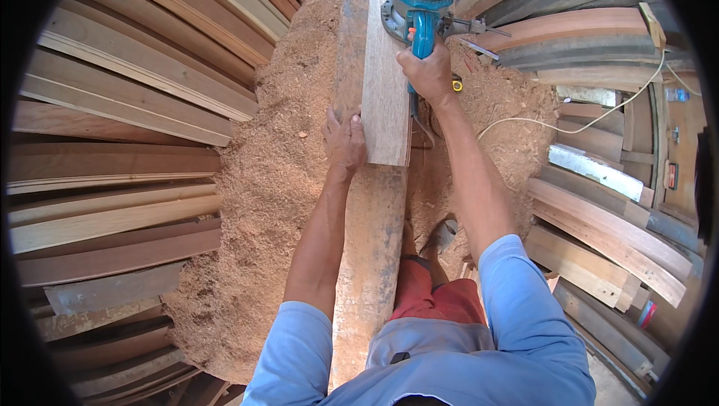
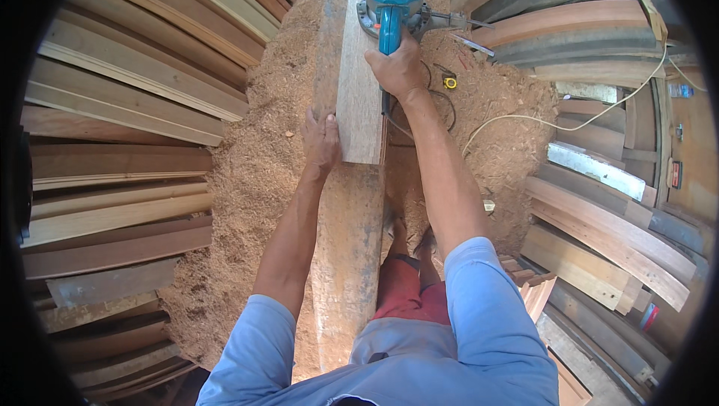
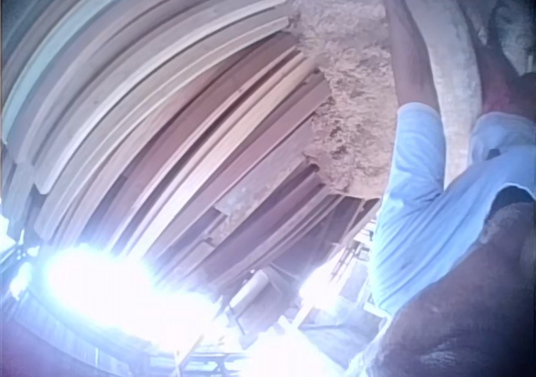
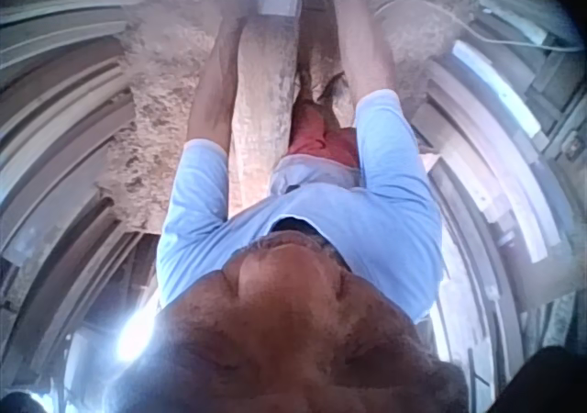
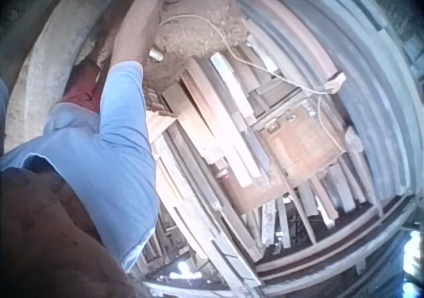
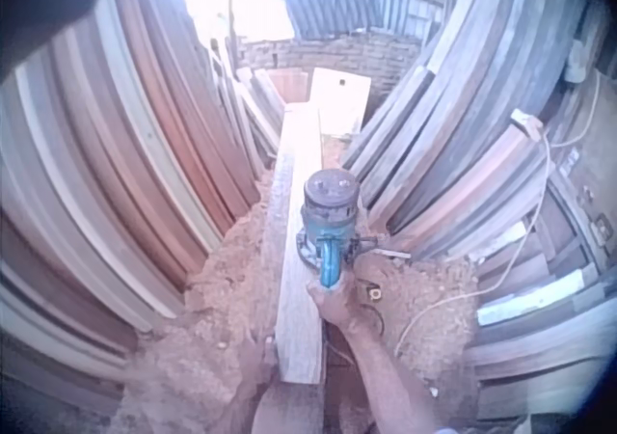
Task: The person uses a handheld electric router to smooth and shape the edges of a long wooden plank. They guide the tool along the wood's length, generating sawdust, and then place the finished plank into a stack of similar lumber.
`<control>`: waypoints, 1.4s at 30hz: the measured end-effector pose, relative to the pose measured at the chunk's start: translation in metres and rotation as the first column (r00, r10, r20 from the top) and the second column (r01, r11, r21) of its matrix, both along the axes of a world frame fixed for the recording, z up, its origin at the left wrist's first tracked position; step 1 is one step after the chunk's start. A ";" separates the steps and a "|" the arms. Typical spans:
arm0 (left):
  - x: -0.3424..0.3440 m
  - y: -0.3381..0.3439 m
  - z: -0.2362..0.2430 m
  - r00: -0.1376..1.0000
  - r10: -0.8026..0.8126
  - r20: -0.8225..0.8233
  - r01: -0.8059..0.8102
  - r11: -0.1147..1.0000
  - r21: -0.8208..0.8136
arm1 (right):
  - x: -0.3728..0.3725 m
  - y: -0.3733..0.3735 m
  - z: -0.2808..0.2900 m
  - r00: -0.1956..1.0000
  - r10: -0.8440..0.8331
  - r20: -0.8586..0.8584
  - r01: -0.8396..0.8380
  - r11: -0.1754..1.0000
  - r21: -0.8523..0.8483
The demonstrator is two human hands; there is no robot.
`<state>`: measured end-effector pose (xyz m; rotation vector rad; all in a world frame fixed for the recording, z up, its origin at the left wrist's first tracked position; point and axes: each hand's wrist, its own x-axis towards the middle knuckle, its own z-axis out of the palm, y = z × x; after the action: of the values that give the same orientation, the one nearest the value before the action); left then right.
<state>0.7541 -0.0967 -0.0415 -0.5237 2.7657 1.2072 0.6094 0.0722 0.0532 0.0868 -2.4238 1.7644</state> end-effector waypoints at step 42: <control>0.009 -0.001 0.000 0.995 -0.005 -0.096 0.004 1.000 -0.009 | 0.217 0.000 0.008 0.944 0.140 0.299 -0.069 0.970 -0.234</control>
<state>0.7633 -0.0972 -0.0420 -0.4716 2.8511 1.2521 0.8260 0.0717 0.0614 -0.0987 -2.4433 2.2372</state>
